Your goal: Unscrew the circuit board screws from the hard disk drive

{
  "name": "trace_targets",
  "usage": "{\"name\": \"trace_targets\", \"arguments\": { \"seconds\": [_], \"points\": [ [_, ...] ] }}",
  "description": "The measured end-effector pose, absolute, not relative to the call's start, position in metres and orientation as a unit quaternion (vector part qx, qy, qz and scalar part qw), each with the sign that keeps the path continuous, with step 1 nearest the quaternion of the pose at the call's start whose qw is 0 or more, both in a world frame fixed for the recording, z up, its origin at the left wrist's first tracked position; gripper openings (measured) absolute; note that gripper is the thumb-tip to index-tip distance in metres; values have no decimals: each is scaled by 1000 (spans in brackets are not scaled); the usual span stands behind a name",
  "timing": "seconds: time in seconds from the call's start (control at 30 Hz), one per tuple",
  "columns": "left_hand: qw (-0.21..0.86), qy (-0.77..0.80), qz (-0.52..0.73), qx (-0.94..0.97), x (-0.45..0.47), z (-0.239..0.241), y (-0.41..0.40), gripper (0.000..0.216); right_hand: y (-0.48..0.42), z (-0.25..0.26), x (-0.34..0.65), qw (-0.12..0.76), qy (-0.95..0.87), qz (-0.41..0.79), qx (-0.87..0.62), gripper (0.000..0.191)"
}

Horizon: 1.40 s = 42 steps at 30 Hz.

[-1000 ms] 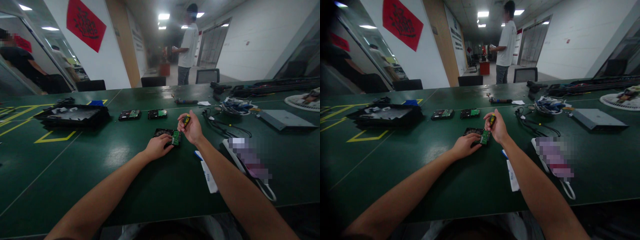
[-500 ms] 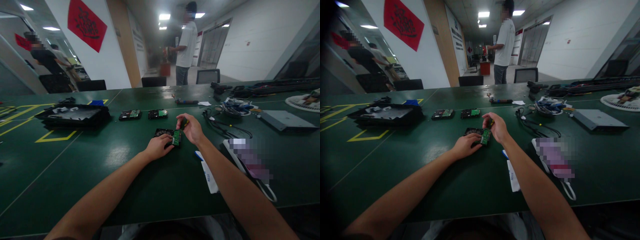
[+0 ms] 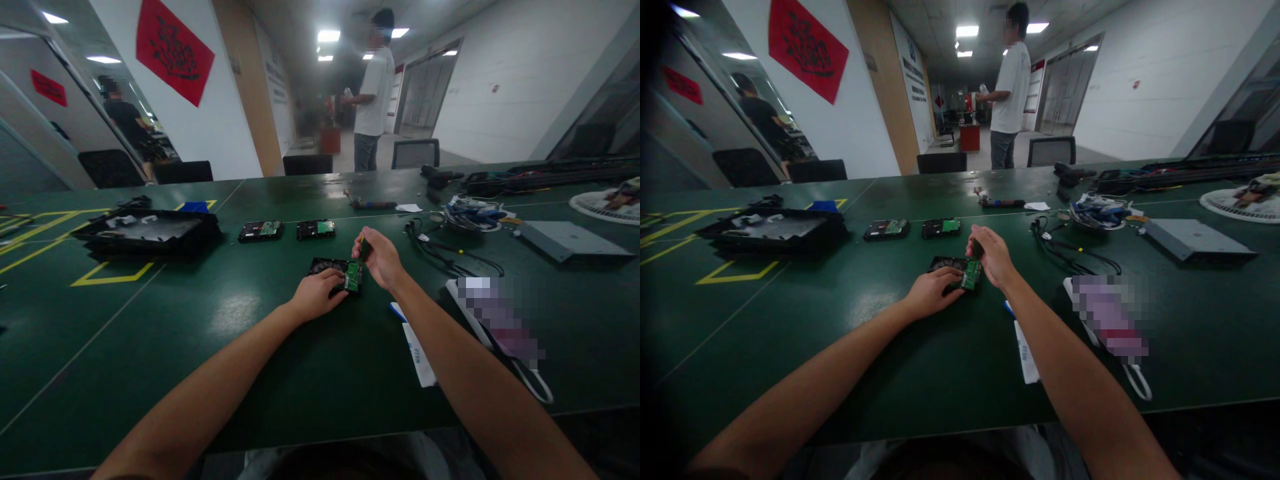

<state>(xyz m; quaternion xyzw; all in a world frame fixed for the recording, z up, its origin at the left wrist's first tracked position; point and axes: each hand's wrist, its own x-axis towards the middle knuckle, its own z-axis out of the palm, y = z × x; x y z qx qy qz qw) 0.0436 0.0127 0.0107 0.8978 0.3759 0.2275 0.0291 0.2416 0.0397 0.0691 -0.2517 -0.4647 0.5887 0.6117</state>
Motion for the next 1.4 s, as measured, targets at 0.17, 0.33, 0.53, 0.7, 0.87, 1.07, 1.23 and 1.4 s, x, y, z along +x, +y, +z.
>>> {"name": "trace_targets", "arguments": {
  "seconds": [0.17, 0.33, 0.53, 0.7, 0.87, 1.07, 1.23, 1.4],
  "points": [
    [30, 379, 229, 896, 43, 11, 12, 26, 37, 71, 242, 607, -466, 600, -233, 30],
    [30, 374, 233, 897, 42, 10, 13, 26, 38, 72, 247, 585, -479, 612, -233, 36],
    [33, 377, 232, 896, 43, 10, 13, 27, 38, 72, 244, 577, -479, 627, -213, 56],
    [31, 377, 229, 897, 43, 10, 13, 26, 41, 69, 243, 608, -482, 578, -253, 41],
    [27, 381, 227, 896, 43, 10, 13, 26, 44, 67, 245, 635, -493, 538, -254, 27],
    [31, 376, 231, 897, 43, 11, 12, 26, 41, 70, 247, 609, -458, 600, -242, 33],
    [33, 380, 230, 895, 43, 12, 12, 26, 40, 72, 246, 608, -455, 611, -223, 46],
    [30, 380, 224, 897, 43, 12, 12, 27, 42, 69, 245, 618, -455, 592, -245, 39]
  ]
}}
